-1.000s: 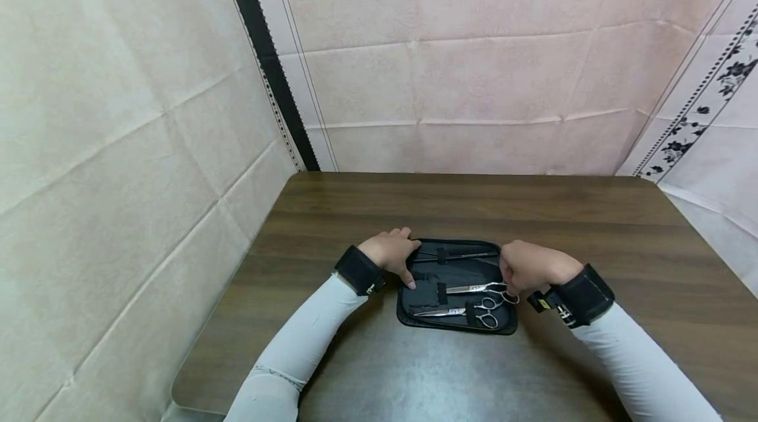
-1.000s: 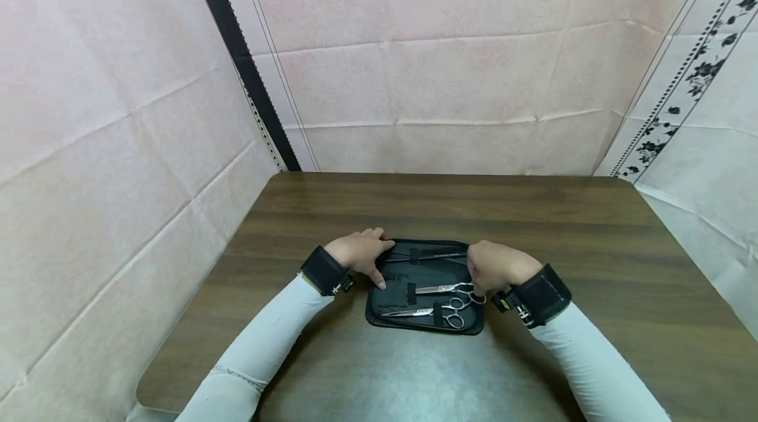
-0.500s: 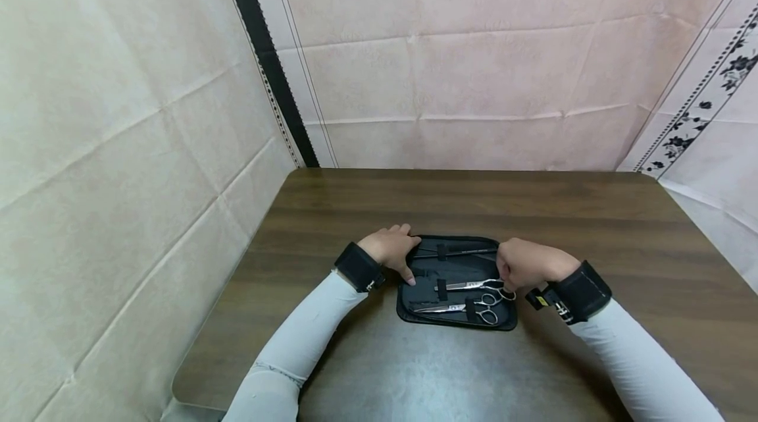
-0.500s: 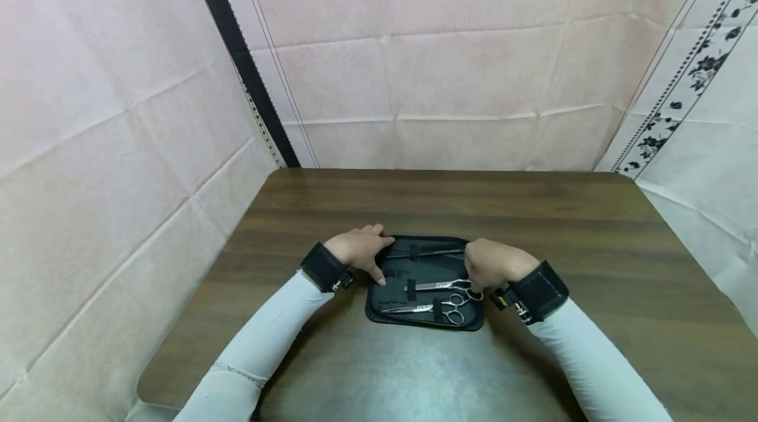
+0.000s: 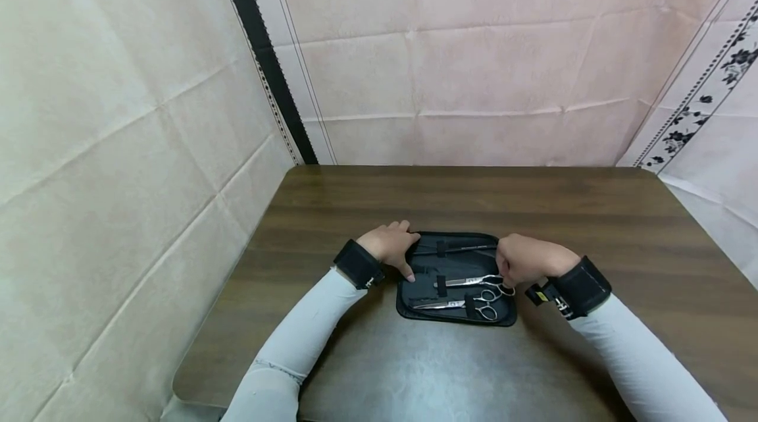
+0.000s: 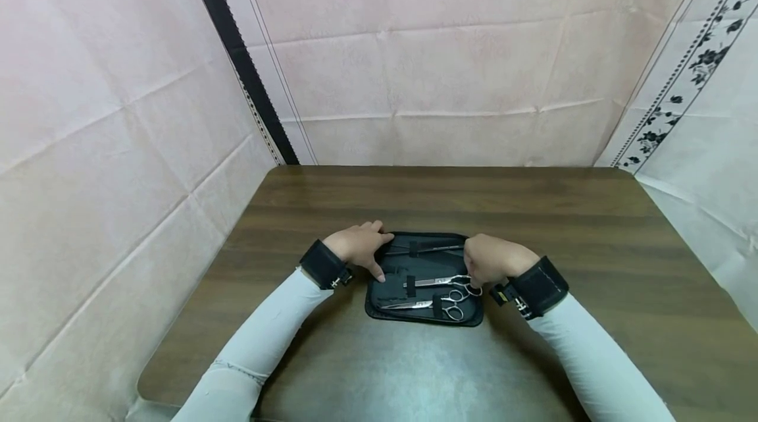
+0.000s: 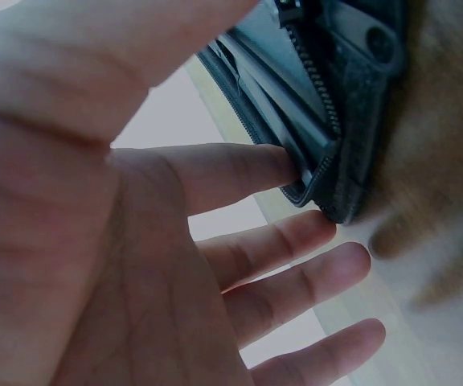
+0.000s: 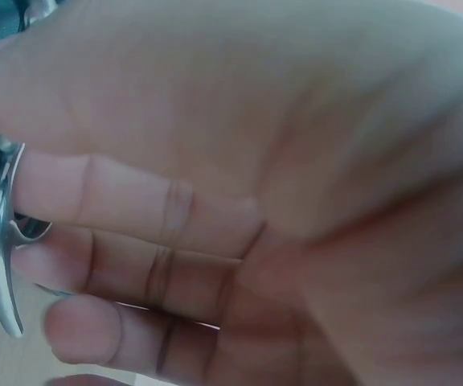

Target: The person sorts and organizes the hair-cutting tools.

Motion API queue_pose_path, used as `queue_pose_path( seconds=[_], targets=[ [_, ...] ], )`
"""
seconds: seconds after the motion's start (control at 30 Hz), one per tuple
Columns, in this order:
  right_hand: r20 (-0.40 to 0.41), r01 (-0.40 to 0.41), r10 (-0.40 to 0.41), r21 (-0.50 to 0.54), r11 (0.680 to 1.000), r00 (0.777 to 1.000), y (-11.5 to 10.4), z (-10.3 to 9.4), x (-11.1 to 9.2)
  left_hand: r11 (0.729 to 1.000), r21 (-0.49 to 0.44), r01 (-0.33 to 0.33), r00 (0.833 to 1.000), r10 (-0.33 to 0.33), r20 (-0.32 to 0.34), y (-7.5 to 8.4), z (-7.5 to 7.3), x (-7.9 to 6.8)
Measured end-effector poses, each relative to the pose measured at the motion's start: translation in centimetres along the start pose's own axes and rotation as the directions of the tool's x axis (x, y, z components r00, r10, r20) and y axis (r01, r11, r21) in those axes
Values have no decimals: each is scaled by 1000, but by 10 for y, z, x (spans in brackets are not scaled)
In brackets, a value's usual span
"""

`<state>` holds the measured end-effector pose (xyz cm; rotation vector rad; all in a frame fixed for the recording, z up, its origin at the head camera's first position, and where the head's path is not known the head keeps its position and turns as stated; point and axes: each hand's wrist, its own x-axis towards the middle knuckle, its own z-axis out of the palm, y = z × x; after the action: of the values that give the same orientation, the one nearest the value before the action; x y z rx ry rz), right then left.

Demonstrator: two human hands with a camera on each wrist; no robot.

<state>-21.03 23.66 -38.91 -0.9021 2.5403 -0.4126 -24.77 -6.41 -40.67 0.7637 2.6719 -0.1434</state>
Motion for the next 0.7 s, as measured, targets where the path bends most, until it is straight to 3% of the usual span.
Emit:
queue_pose_path(
  seconds=[0.33,0.7],
  targets=[
    [3,-3,3,2,1000,1000,1,-9,0,1000,-14,4,1000,-4,-3,-1,-7,-1],
    [-16,5,-5,-2,1000,1000,-1,-9,-7,1000,-13,7,1000,-7,17,2,-2,1]
  ],
)
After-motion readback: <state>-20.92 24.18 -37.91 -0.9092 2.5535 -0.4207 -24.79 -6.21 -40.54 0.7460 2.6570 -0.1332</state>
